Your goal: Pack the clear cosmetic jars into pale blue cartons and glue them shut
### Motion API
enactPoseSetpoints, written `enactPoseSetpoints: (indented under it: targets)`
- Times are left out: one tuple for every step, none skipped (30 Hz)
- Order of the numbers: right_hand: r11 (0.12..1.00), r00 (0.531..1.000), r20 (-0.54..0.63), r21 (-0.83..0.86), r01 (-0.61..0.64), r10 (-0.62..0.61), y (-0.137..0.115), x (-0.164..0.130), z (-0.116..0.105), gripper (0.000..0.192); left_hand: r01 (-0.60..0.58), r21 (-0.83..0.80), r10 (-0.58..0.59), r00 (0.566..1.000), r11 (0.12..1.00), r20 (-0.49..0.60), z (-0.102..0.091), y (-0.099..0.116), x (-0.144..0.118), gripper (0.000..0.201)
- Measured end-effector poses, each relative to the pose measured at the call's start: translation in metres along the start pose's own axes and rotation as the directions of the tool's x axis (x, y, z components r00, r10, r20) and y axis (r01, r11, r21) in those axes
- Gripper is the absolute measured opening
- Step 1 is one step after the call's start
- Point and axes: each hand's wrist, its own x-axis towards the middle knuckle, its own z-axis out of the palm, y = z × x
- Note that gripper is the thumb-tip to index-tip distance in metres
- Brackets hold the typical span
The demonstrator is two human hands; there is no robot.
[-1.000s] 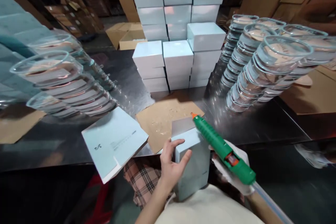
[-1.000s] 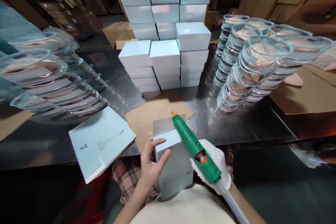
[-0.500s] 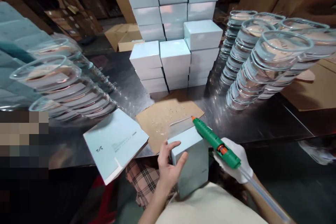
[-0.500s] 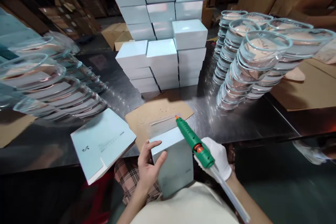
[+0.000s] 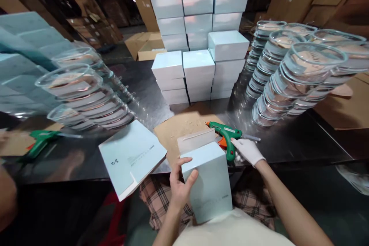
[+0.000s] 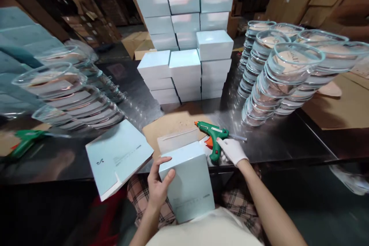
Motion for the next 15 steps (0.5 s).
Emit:
enactPoseSetpoints:
  targets:
    - [1.000,1.000,-0.003,-0.010,0.020,-0.020,-0.005,-0.004,-0.005,0.032,0.018,-0.016,-0.018,1.000,1.000,0.008,0.000,0.000,0.000,0.035]
    - [0.999,0.999,0.013,-0.009,0.046,-0.046,-0.011,-0.008,-0.007,0.029,0.033,-0.035,-0.032,0.999,0.999,0.021,0.000,-0.001,0.000,0.037]
    - [0.998,0.996,0.050,-0.005,0.068,-0.068,-0.016,-0.012,-0.006,0.031,0.047,-0.053,-0.045,0.998,0.997,0.041,0.001,-0.001,-0.001,0.038]
    - [0.997,0.991,0.109,0.001,0.082,-0.081,-0.020,-0.015,-0.001,0.039,0.060,-0.069,-0.055,0.996,0.996,0.066,0.003,-0.002,-0.001,0.039]
    - [0.997,0.979,0.187,0.012,0.080,-0.081,-0.024,-0.018,0.006,0.046,0.070,-0.079,-0.063,0.994,0.994,0.089,0.005,-0.003,-0.002,0.040]
    - [0.997,0.960,0.270,0.027,0.067,-0.071,-0.025,-0.019,0.014,0.051,0.081,-0.079,-0.072,0.992,0.994,0.108,0.007,-0.004,-0.003,0.041]
    - [0.998,0.939,0.338,0.043,0.047,-0.059,-0.025,-0.019,0.022,0.053,0.092,-0.071,-0.083,0.990,0.993,0.118,0.009,-0.006,-0.004,0.043]
    - [0.998,0.923,0.381,0.059,0.028,-0.049,-0.024,-0.019,0.029,0.053,0.104,-0.060,-0.096,0.988,0.993,0.120,0.012,-0.007,-0.005,0.043]
    - [0.997,0.915,0.401,0.077,0.012,-0.042,-0.022,-0.019,0.032,0.054,0.117,-0.059,-0.110,0.988,0.991,0.109,0.014,-0.010,-0.006,0.044]
    - [0.996,0.909,0.413,0.093,0.013,-0.050,-0.019,-0.018,0.033,0.055,0.129,-0.082,-0.122,0.989,0.988,0.089,0.017,-0.012,-0.007,0.045]
    - [0.994,0.899,0.432,0.099,0.039,-0.078,-0.015,-0.018,0.030,0.059,0.141,-0.132,-0.133,0.989,0.981,0.066,0.019,-0.015,-0.007,0.048]
    - [0.991,0.875,0.467,0.099,0.087,-0.123,-0.012,-0.018,0.025,0.065,0.145,-0.202,-0.139,0.989,0.969,0.046,0.020,-0.017,-0.007,0.053]
    - [0.984,0.832,0.524,0.104,0.147,-0.180,-0.009,-0.019,0.018,0.073,0.140,-0.278,-0.136,0.990,0.950,0.034,0.021,-0.019,-0.006,0.060]
    - [0.970,0.771,0.590,0.110,0.217,-0.240,-0.007,-0.021,0.011,0.082,0.127,-0.343,-0.124,0.992,0.931,0.028,0.021,-0.021,-0.005,0.067]
    - [0.949,0.701,0.649,0.110,0.297,-0.294,-0.006,-0.023,0.005,0.090,0.105,-0.383,-0.102,0.994,0.918,0.028,0.020,-0.023,-0.004,0.072]
